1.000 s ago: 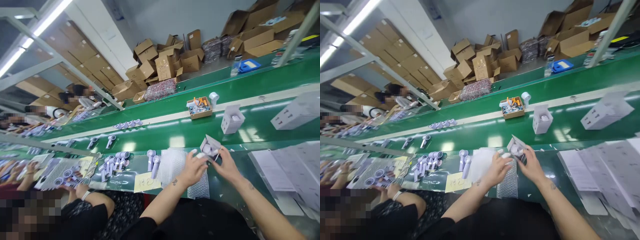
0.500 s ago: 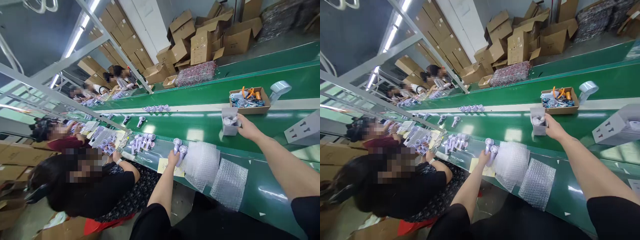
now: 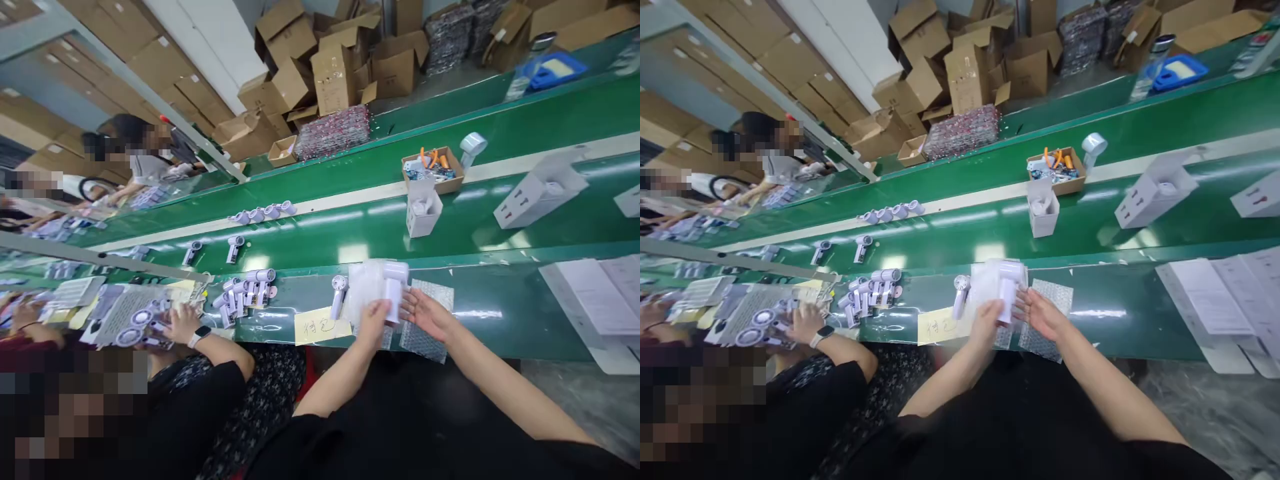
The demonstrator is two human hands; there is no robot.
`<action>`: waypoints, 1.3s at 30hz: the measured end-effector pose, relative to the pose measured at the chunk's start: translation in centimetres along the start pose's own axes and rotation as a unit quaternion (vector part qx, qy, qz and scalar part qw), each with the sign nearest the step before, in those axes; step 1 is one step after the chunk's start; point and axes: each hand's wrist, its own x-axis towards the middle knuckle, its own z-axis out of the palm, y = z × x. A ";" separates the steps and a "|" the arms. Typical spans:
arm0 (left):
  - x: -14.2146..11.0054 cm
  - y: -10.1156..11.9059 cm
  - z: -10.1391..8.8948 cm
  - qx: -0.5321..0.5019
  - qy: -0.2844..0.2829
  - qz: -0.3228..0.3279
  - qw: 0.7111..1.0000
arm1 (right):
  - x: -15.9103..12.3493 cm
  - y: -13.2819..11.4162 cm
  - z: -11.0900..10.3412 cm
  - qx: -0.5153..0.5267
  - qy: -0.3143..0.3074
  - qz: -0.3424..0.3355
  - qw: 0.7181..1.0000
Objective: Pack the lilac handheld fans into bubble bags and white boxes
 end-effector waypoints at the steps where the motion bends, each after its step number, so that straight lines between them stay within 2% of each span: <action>1: -0.7 -0.9 1.5 0.042 -0.063 0.013 0.997 | 0.0 0.0 -0.2 0.012 0.025 -0.018 0.999; 2: -1.3 -1.8 2.5 0.117 -0.124 0.047 0.984 | -0.2 -0.2 -0.8 0.017 0.061 -0.040 0.997; 3: -1.7 -2.7 3.1 0.215 -0.187 0.097 0.954 | -0.6 -0.6 -1.6 0.017 0.101 -0.063 0.993; 4: -1.9 -3.5 3.2 0.324 -0.246 0.157 0.900 | -1.4 -1.0 -2.7 0.013 0.138 -0.084 0.987; 6: -1.7 -5.0 2.7 0.511 -0.341 0.260 0.745 | -3.6 -1.9 -5.2 -0.001 0.187 -0.111 0.976; 7: -1.4 -5.6 2.4 0.569 -0.371 0.293 0.673 | -5.1 -2.2 -6.4 -0.011 0.200 -0.111 0.973; 8: -1.1 -6.1 2.1 0.603 -0.387 0.312 0.624 | -6.6 -2.5 -7.5 -0.019 0.208 -0.103 0.972; 9: -0.7 -6.4 1.9 0.619 -0.394 0.320 0.599 | -8.2 -2.6 -8.3 -0.025 0.212 -0.090 0.973; 10: -0.3 -6.7 1.8 0.622 -0.395 0.319 0.596 | -9.8 -2.6 -9.0 -0.029 0.211 -0.073 0.974; 11: 0.0 -6.9 2.0 0.616 -0.395 0.309 0.607 | -11.3 -2.5 -9.5 -0.033 0.205 -0.052 0.977; 12: 0.3 -6.9 2.2 0.603 -0.390 0.288 0.633 | -12.7 -2.3 -9.7 -0.036 0.194 -0.030 0.980; 14: 0.5 -6.5 3.2 0.572 -0.369 0.237 0.693 | -15.0 -1.7 -9.7 -0.040 0.152 0.001 0.988; 16: 0.4 -5.5 4.7 0.536 -0.322 0.193 0.756 | -16.4 -0.8 -9.0 -0.037 0.095 0.006 0.995; 19: -0.3 -3.4 7.2 0.419 -0.219 0.111 0.874 | -16.6 0.1 -7.6 -0.023 0.031 0.010 0.999; 20: -0.6 -2.7 7.9 0.355 -0.200 0.077 0.910 | -16.3 0.3 -7.1 -0.021 0.023 0.019 0.999; 21: -0.8 -2.1 8.6 0.295 -0.194 0.047 0.934 | -15.8 0.3 -6.8 -0.018 0.022 0.025 0.999; 24: -1.1 -0.7 9.7 0.197 -0.220 -0.002 0.955 | -14.5 -0.1 -6.5 -0.027 0.040 0.014 0.999; 27: -1.1 0.4 9.9 0.139 -0.154 -0.044 0.977 | -13.8 -0.7 -7.0 -0.077 0.070 0.002 0.995; 29: -1.3 1.3 9.7 0.132 -0.114 -0.005 0.985 | -13.8 -0.8 -7.4 -0.108 0.088 0.009 0.990; 31: -1.8 2.4 9.5 0.190 -0.131 0.109 0.967 | -14.1 -0.8 -7.4 -0.111 0.088 0.006 0.990; 33: -2.5 3.5 9.3 0.264 -0.161 0.232 0.922 | -14.4 -0.9 -7.1 -0.097 0.078 -0.009 0.992; 35: -3.1 4.2 9.0 0.321 -0.183 0.322 0.872 | -14.5 -1.1 -6.9 -0.083 0.079 -0.020 0.993; 39: -3.5 4.7 8.8 0.403 -0.241 0.424 0.774 | -14.4 -1.8 -6.8 -0.065 0.102 0.006 0.993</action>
